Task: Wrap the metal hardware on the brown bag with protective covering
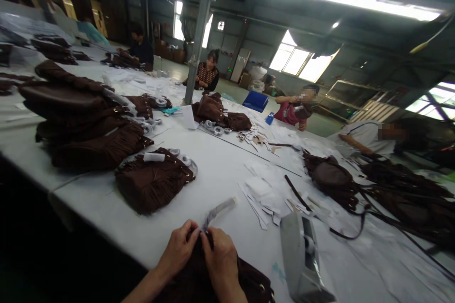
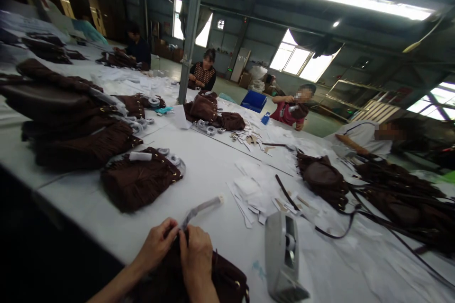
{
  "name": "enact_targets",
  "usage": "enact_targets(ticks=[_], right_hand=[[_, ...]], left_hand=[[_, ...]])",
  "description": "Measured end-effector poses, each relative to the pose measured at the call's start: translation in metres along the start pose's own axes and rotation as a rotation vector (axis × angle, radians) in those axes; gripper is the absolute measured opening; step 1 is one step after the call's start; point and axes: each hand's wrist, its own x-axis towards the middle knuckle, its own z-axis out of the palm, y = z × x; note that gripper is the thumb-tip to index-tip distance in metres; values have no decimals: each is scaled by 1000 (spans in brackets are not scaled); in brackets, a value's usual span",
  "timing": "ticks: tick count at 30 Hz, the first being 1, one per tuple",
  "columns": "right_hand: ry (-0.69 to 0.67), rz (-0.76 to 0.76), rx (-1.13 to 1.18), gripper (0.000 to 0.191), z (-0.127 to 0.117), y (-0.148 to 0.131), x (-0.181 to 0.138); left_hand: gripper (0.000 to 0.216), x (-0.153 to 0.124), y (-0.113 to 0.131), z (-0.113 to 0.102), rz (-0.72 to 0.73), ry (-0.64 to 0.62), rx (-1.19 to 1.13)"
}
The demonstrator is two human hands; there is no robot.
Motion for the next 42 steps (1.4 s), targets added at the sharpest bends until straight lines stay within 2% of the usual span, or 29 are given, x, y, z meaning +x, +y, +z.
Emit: enact_targets(ticks=[4, 9, 16, 22, 25, 27, 30, 33, 36, 39, 42], right_hand=[[8, -104, -88, 27, -2, -2, 2], [-36, -131, -68, 31, -5, -1, 7], [-88, -116, -76, 26, -7, 2, 8], [-62, -284, -124, 32, -2, 1, -3], [-43, -288, -37, 33, 1, 3, -11], [-113, -188, 107, 29, -2, 4, -15], [-242, 86, 293, 23, -12, 4, -17], [-260, 289, 378, 18, -20, -1, -17], [-227, 375, 474, 14, -22, -4, -18], [-212, 497, 585, 21, -18, -2, -20], [-175, 689, 788, 41, -15, 5, -17]], left_hand=[[22, 2, 2, -3, 54, -41, 43], [24, 5, 0, -6, 46, -92, 27], [19, 7, -5, -4, -70, -77, -155], [17, -4, -23, 1, -160, -74, -233], [16, -10, -26, -1, -194, -103, -253], [14, -13, -26, -3, -231, -123, -286], [11, -11, -26, -4, -278, -136, -345], [13, -3, -27, -5, -294, -139, -386], [30, 6, -24, -5, -307, -135, -420], [44, 10, -14, -1, -289, -163, -415], [44, 6, -1, 4, -221, -261, -427]])
